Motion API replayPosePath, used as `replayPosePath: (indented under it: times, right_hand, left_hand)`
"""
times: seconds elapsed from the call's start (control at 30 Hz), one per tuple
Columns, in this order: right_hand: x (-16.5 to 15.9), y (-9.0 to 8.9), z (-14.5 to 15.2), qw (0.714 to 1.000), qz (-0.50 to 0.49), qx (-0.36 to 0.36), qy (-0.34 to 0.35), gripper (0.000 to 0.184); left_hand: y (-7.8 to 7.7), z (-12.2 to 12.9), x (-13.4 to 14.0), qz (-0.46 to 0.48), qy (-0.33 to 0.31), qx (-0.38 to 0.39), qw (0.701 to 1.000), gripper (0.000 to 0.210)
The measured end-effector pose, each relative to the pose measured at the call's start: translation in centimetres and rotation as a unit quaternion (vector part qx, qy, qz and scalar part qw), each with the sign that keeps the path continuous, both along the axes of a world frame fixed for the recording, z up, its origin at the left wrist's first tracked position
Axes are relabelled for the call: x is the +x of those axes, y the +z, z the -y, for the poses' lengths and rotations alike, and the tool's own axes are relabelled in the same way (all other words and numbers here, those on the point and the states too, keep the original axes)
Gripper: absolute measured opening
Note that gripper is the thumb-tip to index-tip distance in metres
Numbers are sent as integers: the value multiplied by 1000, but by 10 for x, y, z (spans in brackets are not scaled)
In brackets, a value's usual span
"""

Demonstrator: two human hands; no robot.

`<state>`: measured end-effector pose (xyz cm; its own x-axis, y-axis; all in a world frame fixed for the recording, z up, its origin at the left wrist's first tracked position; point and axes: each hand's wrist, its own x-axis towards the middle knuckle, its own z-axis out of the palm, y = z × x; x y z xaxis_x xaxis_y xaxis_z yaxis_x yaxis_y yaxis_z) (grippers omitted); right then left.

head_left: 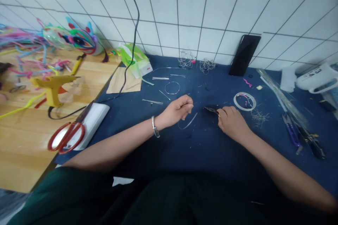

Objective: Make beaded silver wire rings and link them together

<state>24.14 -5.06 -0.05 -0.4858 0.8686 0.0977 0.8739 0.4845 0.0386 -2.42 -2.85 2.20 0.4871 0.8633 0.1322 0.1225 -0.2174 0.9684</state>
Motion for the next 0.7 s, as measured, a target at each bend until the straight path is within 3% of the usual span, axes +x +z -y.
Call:
replayPosePath:
  times: [0.13,0.3,0.43,0.7]
  right_hand:
    - [0,12,-9,985,-165,-51,-18,29]
    - [-2,18,-13,946,-309,-87,-41,26]
    - [-5,8,-12,938,-332,-79,-59,26]
    - [-8,3,-7,953,-289,-82,-33,24]
  left_hand:
    - [-1,-6,34,116,-4,-107,987,14]
    - [-6,-9,52,184,22,-164,969,11]
    - [-15,-7,49,175,16,-183,967,14]
    - [-24,-11,46,155,-3,-185,970,16]
